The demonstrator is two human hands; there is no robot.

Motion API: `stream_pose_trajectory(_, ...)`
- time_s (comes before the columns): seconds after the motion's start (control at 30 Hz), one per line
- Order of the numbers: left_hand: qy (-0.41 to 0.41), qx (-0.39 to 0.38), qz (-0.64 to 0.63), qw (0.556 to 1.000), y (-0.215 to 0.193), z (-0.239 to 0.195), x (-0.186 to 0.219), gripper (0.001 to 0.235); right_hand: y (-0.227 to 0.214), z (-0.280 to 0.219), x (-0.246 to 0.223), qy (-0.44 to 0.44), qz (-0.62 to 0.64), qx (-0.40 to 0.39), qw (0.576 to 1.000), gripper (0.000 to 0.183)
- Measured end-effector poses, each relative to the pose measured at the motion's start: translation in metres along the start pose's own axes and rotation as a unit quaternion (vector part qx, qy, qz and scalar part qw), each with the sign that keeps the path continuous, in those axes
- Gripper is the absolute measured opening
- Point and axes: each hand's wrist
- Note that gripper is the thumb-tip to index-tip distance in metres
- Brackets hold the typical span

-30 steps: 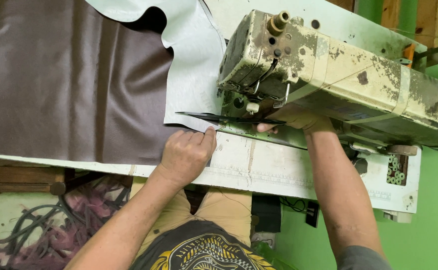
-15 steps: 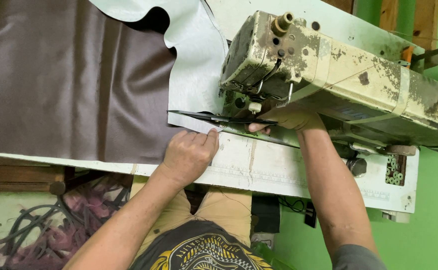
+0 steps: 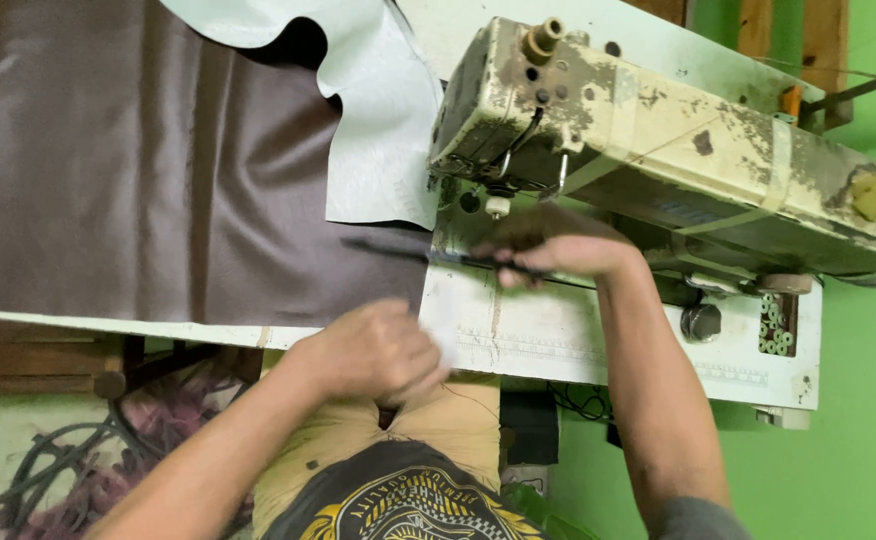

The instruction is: The person is preparing and sewing fabric pieces using an industrial sewing machine and scissors.

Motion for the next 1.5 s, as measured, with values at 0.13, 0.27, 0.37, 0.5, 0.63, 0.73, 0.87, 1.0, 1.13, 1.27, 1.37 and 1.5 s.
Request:
stream_pose_trajectory(0.13,-0.002,0.056,-0.048,0.997,-0.039,-0.009,-0.038,0.035,0.030,-0.049,0.076,0.034,0.147,0.054,0.987,0.050)
stream_pose_trajectory(0.27,-0.150,-0.064,0.128,0.978,-0.068,-0.012,-0.094,0.022,0.093,-0.075,0.084,-0.018,0.230,0.130,0.964,0.063)
stream_pose_trajectory(0.37,-0.128,-0.104,0.141,0.976,-0.057,0.002,-0.106,0.031,0.136,-0.080,0.083,-0.059,0.285,0.170,0.941,0.071)
stream_pose_trajectory(0.5,-0.102,-0.070,0.124,0.985,-0.028,0.013,-0.122,0.028,0.205,-0.068,0.090,-0.071,0.435,0.240,0.865,0.083)
stream_pose_trajectory(0.63,0.032,-0.112,0.089,0.989,-0.028,0.022,-0.138,0.019,0.246,-0.048,0.036,-0.143,0.535,0.252,0.793,0.090)
stream_pose_trajectory(0.73,0.076,-0.065,0.073,0.992,-0.025,0.028,-0.136,0.006,0.270,-0.032,0.024,-0.139,0.613,0.302,0.716,0.082)
stream_pose_trajectory(0.87,0.099,-0.053,0.060,0.992,-0.029,0.034,-0.133,0.006,0.283,-0.015,0.011,-0.169,0.585,0.336,0.719,0.063)
stream_pose_trajectory(1.0,0.103,-0.007,0.060,0.993,-0.023,0.031,-0.133,0.009,0.284,-0.002,-0.009,-0.160,0.570,0.371,0.716,0.052)
stream_pose_trajectory(1.13,0.118,-0.004,0.044,0.992,-0.018,0.030,-0.133,0.010,0.284,0.016,-0.021,-0.145,0.569,0.372,0.719,0.037)
stream_pose_trajectory(1.27,0.155,-0.029,0.053,0.986,-0.016,0.028,-0.134,0.019,0.278,0.039,-0.032,-0.107,0.526,0.438,0.721,0.037)
stream_pose_trajectory(1.37,0.137,0.008,0.082,0.987,0.003,0.025,-0.132,0.024,0.273,0.059,-0.013,-0.118,0.498,0.474,0.717,0.045)
stream_pose_trajectory(1.5,0.112,0.045,0.091,0.988,0.010,0.028,-0.126,0.028,0.265,0.069,-0.001,-0.131,0.479,0.504,0.707,0.059)
Point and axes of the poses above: each hand's wrist, its own z-axis towards the middle knuckle, its own y-axis out of the palm, x = y × z, and after that the axes turned 7 degrees about -y, right-handed
